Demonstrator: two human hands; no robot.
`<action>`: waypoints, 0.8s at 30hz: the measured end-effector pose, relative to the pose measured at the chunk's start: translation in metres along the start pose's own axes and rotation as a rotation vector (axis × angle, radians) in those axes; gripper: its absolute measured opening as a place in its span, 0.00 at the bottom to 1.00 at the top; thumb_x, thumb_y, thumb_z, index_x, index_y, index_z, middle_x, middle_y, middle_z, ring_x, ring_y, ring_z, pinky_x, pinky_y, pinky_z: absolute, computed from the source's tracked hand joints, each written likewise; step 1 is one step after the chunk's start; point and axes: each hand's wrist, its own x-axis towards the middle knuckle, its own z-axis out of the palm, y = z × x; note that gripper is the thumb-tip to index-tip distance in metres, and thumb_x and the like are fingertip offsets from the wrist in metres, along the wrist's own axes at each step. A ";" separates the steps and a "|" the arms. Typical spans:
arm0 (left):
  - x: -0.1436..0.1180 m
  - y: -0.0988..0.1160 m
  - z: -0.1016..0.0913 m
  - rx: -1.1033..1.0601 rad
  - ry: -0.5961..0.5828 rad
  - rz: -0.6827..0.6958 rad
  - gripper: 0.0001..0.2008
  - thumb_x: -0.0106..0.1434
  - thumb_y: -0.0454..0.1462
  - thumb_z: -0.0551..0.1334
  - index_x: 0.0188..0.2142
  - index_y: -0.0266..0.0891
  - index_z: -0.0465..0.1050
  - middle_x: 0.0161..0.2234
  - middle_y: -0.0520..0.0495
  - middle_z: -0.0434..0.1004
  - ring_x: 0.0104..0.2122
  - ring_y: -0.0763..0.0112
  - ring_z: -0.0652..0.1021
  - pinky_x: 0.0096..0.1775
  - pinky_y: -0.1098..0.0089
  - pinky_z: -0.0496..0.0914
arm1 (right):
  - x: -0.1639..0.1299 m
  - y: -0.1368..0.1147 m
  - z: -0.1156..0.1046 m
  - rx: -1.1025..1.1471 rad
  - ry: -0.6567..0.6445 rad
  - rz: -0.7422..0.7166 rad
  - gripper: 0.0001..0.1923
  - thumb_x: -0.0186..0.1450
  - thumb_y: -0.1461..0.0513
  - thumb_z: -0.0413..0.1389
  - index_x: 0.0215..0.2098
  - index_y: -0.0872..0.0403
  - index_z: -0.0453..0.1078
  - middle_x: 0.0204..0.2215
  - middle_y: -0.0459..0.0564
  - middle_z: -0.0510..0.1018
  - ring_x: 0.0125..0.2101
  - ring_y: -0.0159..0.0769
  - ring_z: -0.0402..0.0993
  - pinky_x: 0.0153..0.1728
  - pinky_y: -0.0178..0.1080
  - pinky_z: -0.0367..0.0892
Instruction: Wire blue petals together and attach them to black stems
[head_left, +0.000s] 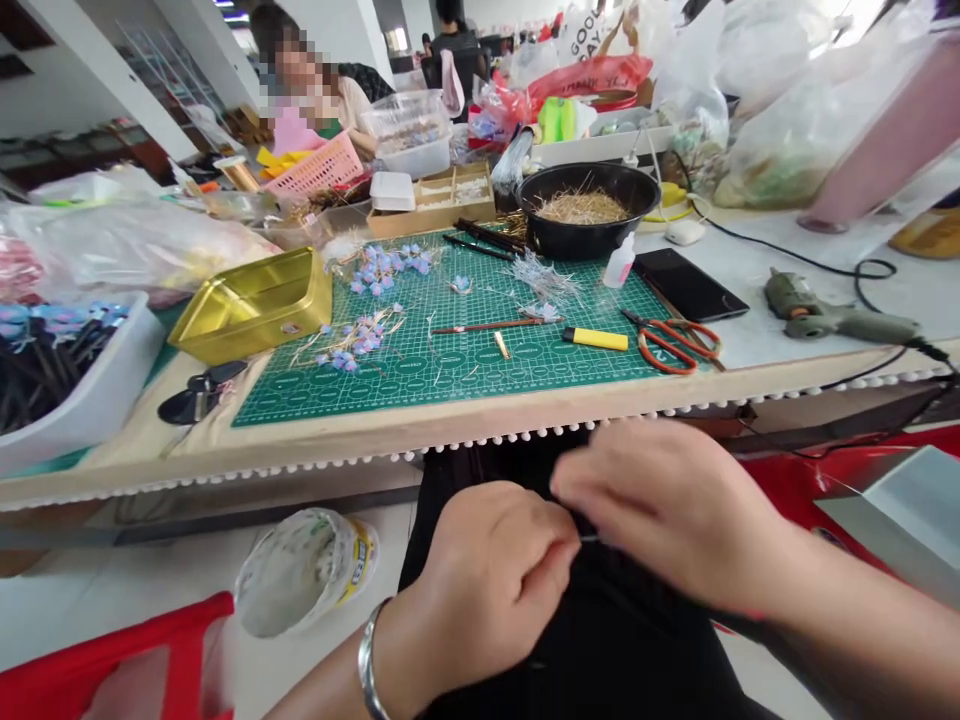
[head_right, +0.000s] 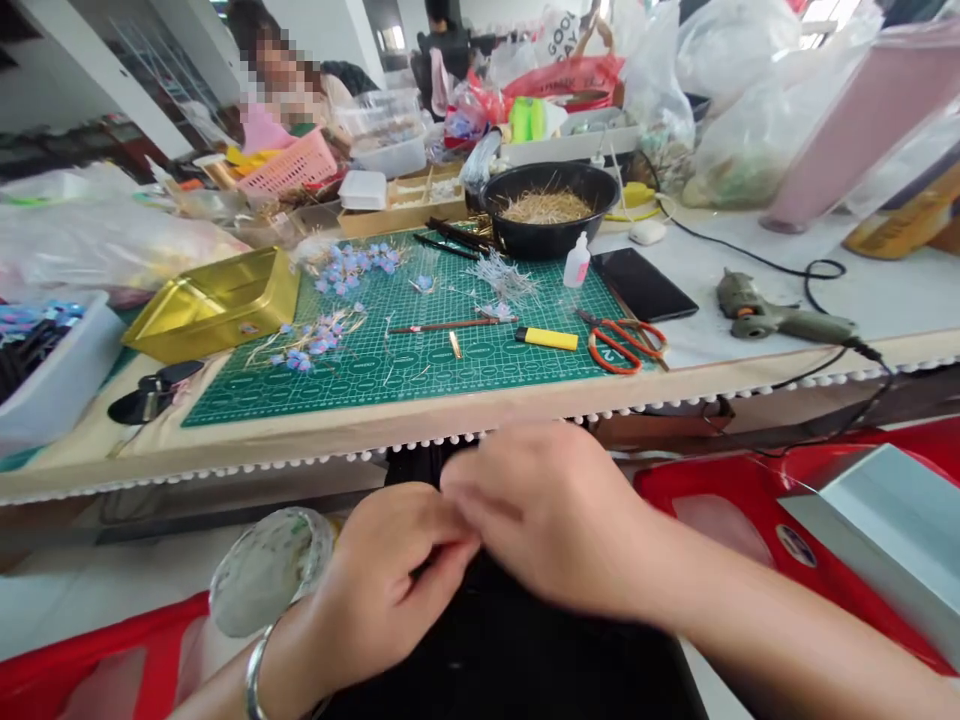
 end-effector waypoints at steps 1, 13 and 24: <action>0.000 0.001 0.000 -0.027 -0.003 0.041 0.06 0.62 0.27 0.57 0.34 0.39 0.68 0.27 0.50 0.77 0.27 0.72 0.73 0.32 0.70 0.65 | 0.007 0.007 -0.002 0.120 -0.052 0.118 0.13 0.67 0.62 0.51 0.27 0.53 0.74 0.23 0.47 0.74 0.26 0.36 0.68 0.28 0.37 0.62; 0.006 -0.012 0.007 -0.133 0.231 -0.459 0.06 0.66 0.32 0.56 0.34 0.40 0.71 0.27 0.51 0.77 0.26 0.73 0.75 0.30 0.73 0.68 | -0.015 0.006 0.023 0.454 -0.256 0.377 0.09 0.69 0.61 0.50 0.39 0.50 0.73 0.34 0.47 0.77 0.35 0.37 0.73 0.37 0.37 0.68; 0.010 -0.008 0.010 -0.870 -0.003 -0.775 0.05 0.63 0.36 0.61 0.31 0.38 0.67 0.21 0.56 0.68 0.22 0.79 0.68 0.24 0.78 0.62 | -0.016 0.017 0.057 0.751 0.432 0.443 0.12 0.66 0.53 0.58 0.31 0.51 0.68 0.20 0.39 0.61 0.18 0.26 0.52 0.17 0.30 0.50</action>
